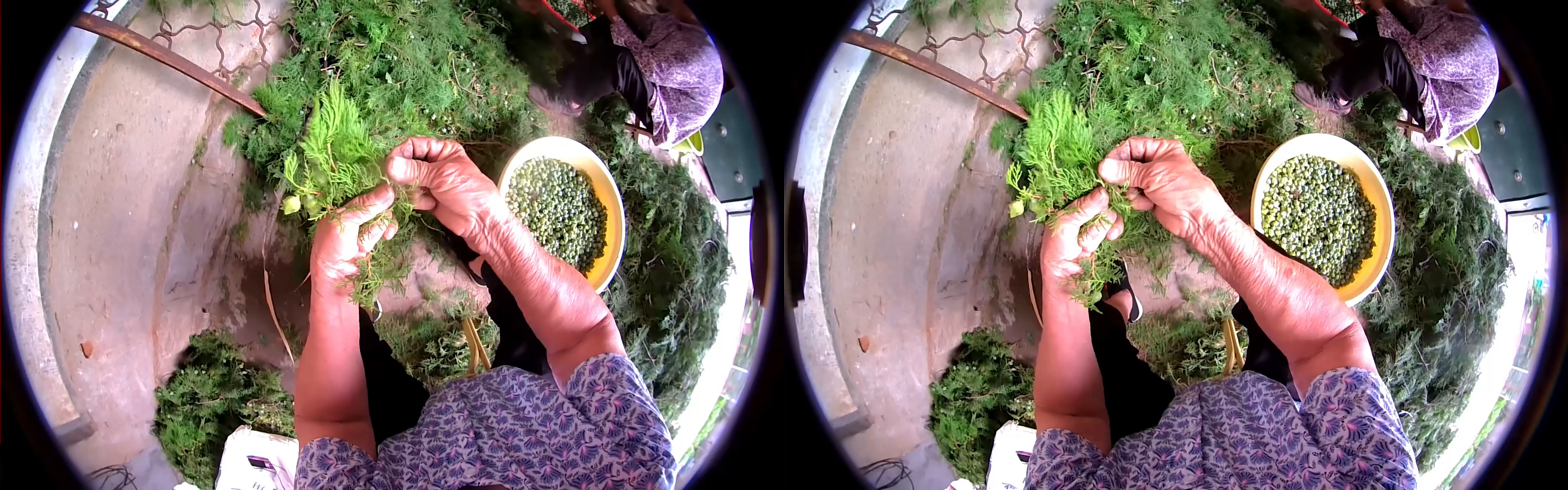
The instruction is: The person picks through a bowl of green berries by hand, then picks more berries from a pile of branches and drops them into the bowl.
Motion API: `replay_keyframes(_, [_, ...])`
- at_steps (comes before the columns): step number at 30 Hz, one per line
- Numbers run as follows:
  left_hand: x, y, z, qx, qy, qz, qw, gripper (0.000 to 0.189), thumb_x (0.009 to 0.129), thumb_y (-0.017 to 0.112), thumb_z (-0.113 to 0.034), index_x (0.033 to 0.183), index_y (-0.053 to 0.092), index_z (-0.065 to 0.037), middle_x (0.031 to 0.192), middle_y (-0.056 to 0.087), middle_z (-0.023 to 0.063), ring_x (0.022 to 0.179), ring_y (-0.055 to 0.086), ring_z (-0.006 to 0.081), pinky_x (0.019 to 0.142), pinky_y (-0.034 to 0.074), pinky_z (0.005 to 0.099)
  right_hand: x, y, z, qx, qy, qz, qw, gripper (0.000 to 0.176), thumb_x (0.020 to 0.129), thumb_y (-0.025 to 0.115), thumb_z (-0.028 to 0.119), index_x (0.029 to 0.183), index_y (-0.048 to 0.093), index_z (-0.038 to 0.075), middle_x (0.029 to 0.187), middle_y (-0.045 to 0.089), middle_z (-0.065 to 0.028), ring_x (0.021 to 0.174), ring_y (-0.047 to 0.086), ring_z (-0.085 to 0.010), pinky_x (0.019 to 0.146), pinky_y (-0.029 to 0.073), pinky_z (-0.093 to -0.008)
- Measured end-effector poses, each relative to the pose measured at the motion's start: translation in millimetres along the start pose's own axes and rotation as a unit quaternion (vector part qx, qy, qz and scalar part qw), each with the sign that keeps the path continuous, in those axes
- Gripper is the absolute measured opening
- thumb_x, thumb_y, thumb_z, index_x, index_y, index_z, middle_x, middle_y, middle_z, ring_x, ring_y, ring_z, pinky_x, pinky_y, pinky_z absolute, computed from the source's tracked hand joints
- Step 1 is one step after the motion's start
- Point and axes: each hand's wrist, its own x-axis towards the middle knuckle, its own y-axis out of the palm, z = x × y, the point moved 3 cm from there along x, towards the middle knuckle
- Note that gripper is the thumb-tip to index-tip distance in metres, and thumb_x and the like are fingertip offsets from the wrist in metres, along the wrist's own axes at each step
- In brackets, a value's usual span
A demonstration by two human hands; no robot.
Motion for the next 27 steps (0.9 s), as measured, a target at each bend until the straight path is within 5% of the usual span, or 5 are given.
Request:
replay_keyframes(7, [2.7,8.0,-3.3,0.014,0.079,0.138,0.987,0.032,0.091,0.051,-0.025,0.061,0.051,-0.014,0.042,0.034,-0.0072,0.039,0.031,0.0065,0.056,0.036,0.0259,6.5,-30.1,8.1,0.082,-0.094,-0.196,0.973,0.017,0.08,0.067,0.021,0.078,0.057,0.008,0.055,0.046,0.0039,0.045,0.036,-0.0074,0.043,0.029,-0.0211])
replay_keyframes(12, [15.1,-9.9,-5.4,-0.141,0.047,-0.09,0.985,0.017,0.083,0.065,-0.027,0.086,0.053,-0.016,0.049,0.034,-0.008,0.041,0.035,0.0084,0.052,0.043,0.0289,2.4,-35.0,18.1,0.224,-0.057,-0.145,0.962,0.011,0.084,0.059,0.007,0.09,0.053,0.0,0.08,0.056,-0.0076,0.064,0.057,-0.0158,0.046,0.044,-0.0263])
replay_keyframes(14, [2.4,1.4,-13.4,-0.137,0.031,-0.23,0.963,0.022,0.08,0.068,-0.03,0.088,0.054,-0.016,0.055,0.041,-0.0052,0.044,0.044,0.0126,0.054,0.046,0.0316,-3.1,-29.5,17.6,0.141,-0.057,-0.077,0.985,0.008,0.084,0.059,0.007,0.089,0.056,0.0,0.076,0.058,-0.0058,0.061,0.056,-0.0128,0.046,0.043,-0.0243])
replay_keyframes(19, [17.8,-24.2,-11.2,-0.177,0.105,-0.182,0.961,0.032,0.078,0.068,-0.033,0.098,0.058,-0.01,0.082,0.059,0.0027,0.076,0.057,0.02,0.067,0.05,0.0394,-15.0,-12.1,11.8,-0.011,-0.038,-0.022,0.999,0.012,0.077,0.069,0.009,0.086,0.062,0.005,0.069,0.061,-0.0009,0.051,0.051,-0.0074,0.043,0.038,-0.0194])
replay_keyframes(27, [12.0,-10.4,-9.5,-0.226,0.088,-0.174,0.954,0.032,0.082,0.065,-0.026,0.107,0.056,-0.007,0.093,0.062,0.0048,0.079,0.06,0.0199,0.07,0.051,0.0381,-10.8,9.8,-0.8,-0.258,-0.125,-0.031,0.958,0.023,0.077,0.07,0.011,0.096,0.059,0.004,0.068,0.053,0.0024,0.055,0.046,-0.0045,0.049,0.039,-0.0192])
